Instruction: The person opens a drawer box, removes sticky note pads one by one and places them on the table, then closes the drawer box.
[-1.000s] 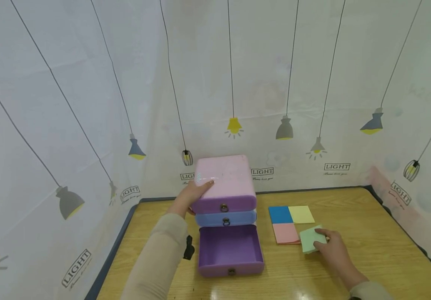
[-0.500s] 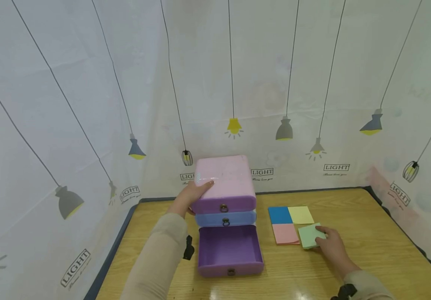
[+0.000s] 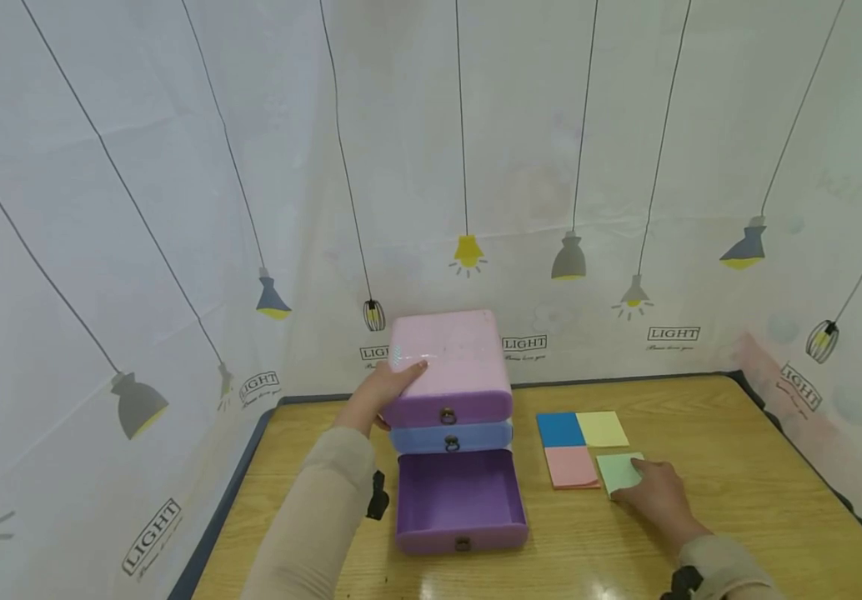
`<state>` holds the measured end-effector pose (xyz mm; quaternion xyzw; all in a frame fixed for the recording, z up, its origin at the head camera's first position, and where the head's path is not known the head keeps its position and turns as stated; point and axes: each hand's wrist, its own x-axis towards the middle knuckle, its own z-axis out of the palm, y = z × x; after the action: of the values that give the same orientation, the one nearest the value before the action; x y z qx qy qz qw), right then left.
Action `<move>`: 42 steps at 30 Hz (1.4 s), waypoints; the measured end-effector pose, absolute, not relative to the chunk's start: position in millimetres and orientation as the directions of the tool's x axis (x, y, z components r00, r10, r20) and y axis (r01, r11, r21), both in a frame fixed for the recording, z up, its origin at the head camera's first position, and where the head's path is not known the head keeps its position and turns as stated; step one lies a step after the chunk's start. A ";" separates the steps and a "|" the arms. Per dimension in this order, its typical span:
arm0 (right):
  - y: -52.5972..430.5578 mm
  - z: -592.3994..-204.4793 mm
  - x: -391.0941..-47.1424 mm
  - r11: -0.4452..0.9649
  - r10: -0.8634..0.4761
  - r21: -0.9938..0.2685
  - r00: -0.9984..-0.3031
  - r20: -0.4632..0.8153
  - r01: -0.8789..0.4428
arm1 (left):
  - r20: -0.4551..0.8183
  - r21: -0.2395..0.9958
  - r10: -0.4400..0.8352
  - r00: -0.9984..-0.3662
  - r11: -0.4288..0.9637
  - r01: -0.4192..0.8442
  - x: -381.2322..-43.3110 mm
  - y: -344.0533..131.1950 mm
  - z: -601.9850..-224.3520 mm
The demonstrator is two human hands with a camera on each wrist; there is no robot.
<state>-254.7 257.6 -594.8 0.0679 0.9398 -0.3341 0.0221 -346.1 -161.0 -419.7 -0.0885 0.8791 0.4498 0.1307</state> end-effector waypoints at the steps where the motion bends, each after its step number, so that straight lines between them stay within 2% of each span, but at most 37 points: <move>1: 257.4 -593.9 -254.4 0.782 0.119 -0.606 -0.989 -0.088 0.148 | -0.307 0.768 -0.038 -0.951 0.581 -0.271 -346.0 -161.2 -419.5; 26: 257.6 -601.7 -269.1 0.794 0.097 -0.600 -0.995 -0.027 0.094 | -0.312 0.747 -0.039 -0.949 0.608 -0.271 -354.0 -163.3 -424.1; 42: 252.9 -594.3 -270.2 0.794 0.096 -0.597 -0.993 -0.065 0.116 | -0.325 0.750 -0.054 -0.944 0.593 -0.292 -353.2 -163.5 -424.5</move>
<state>-270.2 252.9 -594.3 0.0559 0.9468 -0.3164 0.0154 -353.2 -163.5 -424.5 -0.0982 0.8823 0.4401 0.1350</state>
